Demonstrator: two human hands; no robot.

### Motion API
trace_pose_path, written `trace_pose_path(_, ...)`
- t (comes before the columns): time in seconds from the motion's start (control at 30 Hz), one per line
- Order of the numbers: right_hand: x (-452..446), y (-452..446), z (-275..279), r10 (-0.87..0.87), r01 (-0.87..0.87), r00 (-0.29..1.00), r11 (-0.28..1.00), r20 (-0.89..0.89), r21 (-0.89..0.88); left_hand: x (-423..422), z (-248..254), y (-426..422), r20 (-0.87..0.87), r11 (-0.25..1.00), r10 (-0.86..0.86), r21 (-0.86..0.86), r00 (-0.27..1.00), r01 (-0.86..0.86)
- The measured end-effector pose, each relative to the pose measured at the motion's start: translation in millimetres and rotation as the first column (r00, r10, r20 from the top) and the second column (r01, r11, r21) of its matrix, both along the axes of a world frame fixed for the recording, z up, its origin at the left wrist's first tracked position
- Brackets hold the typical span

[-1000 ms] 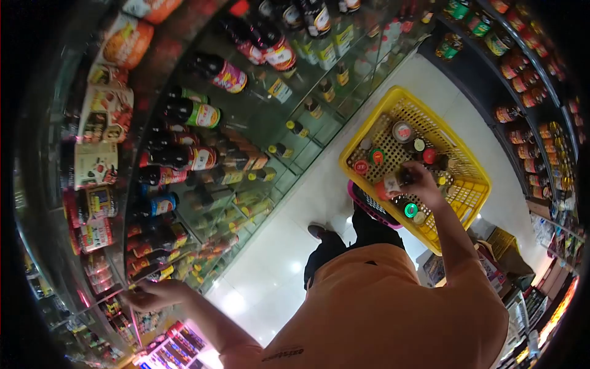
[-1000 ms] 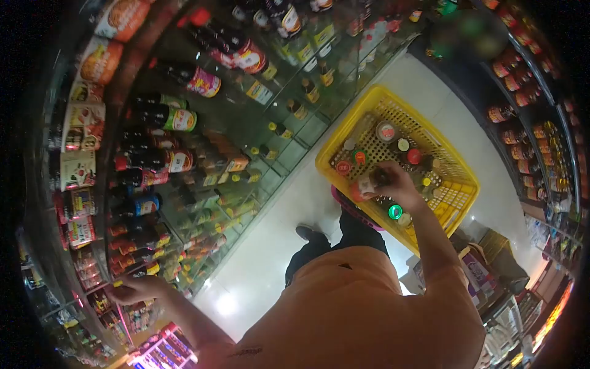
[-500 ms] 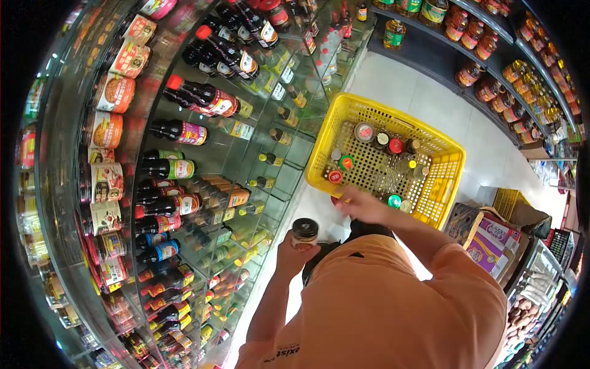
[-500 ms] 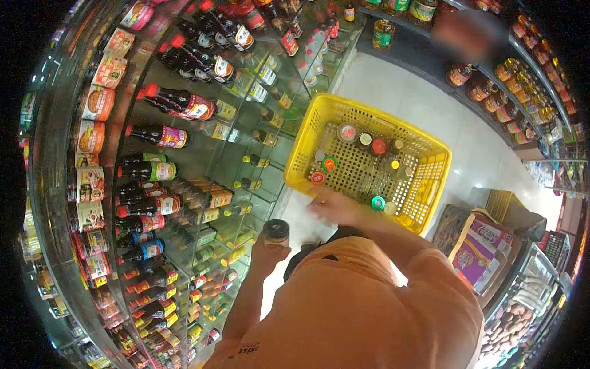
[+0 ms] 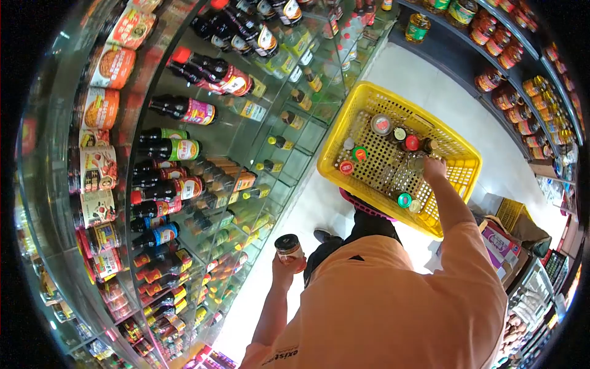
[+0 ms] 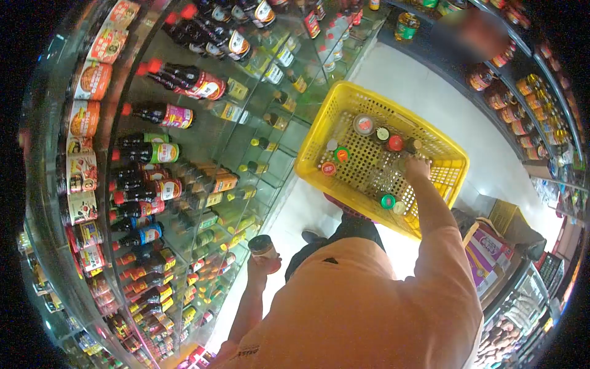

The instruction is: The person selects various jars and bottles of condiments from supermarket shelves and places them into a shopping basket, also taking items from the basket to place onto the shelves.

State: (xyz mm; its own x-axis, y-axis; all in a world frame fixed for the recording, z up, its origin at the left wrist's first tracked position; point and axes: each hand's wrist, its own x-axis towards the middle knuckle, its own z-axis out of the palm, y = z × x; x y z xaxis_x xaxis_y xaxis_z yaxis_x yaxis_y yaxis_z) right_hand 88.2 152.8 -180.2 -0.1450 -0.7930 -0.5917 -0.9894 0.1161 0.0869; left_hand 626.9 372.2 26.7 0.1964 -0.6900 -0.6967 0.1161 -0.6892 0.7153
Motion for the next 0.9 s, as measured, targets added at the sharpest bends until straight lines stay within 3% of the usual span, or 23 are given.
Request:
trace_pose_path(0.03, -10, 3, -32, 0.007, -0.006, 1.000, 0.998, 0.015, -0.069, -1, 1, 3, 0.026, 0.999, 0.000, 0.035, 1.000, -0.001)
trace_pose_path(0.17, 6, -1, -2, 0.036, -0.031, 0.996, 0.998, 0.085, -0.055, 9, -6, 26, -0.007, 0.994, 0.065, 0.086, 0.998, -0.064)
trace_pose_path(0.2, 16, -3, 27, 0.056, -0.051, 0.995, 0.997, 0.082, -0.055, 12, -9, 32, -0.009, 0.993, 0.084, 0.086, 0.996, -0.083)
trace_pose_path(0.27, 42, -4, 101, -0.081, 0.127, 0.941, 0.985, 0.328, -0.120, 19, -14, 43, 0.019, 0.990, 0.091, 0.106, 0.996, -0.093)
trace_pose_path(0.33, 33, 6, 101, -0.038, 0.146, 0.913, 0.960, 0.406, -0.239, 24, -17, 48, 0.009, 0.987, 0.112, 0.111, 0.994, -0.112)
trace_pose_path(0.4, 33, 9, 129, -0.257, 0.552, 0.522, 0.828, 0.813, -0.093, 28, -17, 47, -0.005, 0.987, 0.123, 0.103, 0.992, -0.122)
trace_pose_path(0.43, 45, 10, 160, -0.234, 0.641, 0.339, 0.766, 0.911, -0.043, 28, -17, 44, -0.008, 0.991, 0.101, 0.090, 0.995, -0.100)
trace_pose_path(0.47, 55, 6, 176, -0.217, 0.635, 0.350, 0.770, 0.911, -0.060, 27, -16, 43, -0.011, 0.994, 0.078, 0.078, 0.997, -0.077)
trace_pose_path(0.57, 105, -10, 231, 0.179, 0.802, -0.003, 0.588, 0.984, -0.104, 27, -8, 38, -0.071, 0.997, 0.068, 0.030, 0.995, -0.066)
trace_pose_path(0.6, 123, -16, 247, 0.193, 0.796, -0.004, 0.595, 0.981, -0.114, 27, 0, 36, -0.119, 0.998, 0.066, -0.014, 0.991, -0.068)
trace_pose_path(0.67, 157, -25, 271, 0.189, 0.767, -0.388, 0.608, 0.902, 0.203, 29, 10, 34, -0.116, 0.995, 0.087, -0.041, 0.989, -0.093)
trace_pose_path(0.77, 208, -28, 304, 0.162, 0.781, -0.342, 0.597, 0.926, 0.184, 45, 8, 46, -0.279, 0.985, 0.025, -0.158, 0.960, -0.072)
trace_pose_path(0.83, 238, -23, 324, 0.132, 0.790, -0.311, 0.586, 0.941, 0.179, 50, 17, 58, -0.215, 0.976, 0.055, -0.196, 0.975, -0.099)
trace_pose_path(0.9, 266, -13, 342, -0.089, 0.790, -0.342, 0.512, 0.935, 0.338, 62, 25, 75, -0.162, 0.968, 0.082, -0.223, 0.983, -0.118)
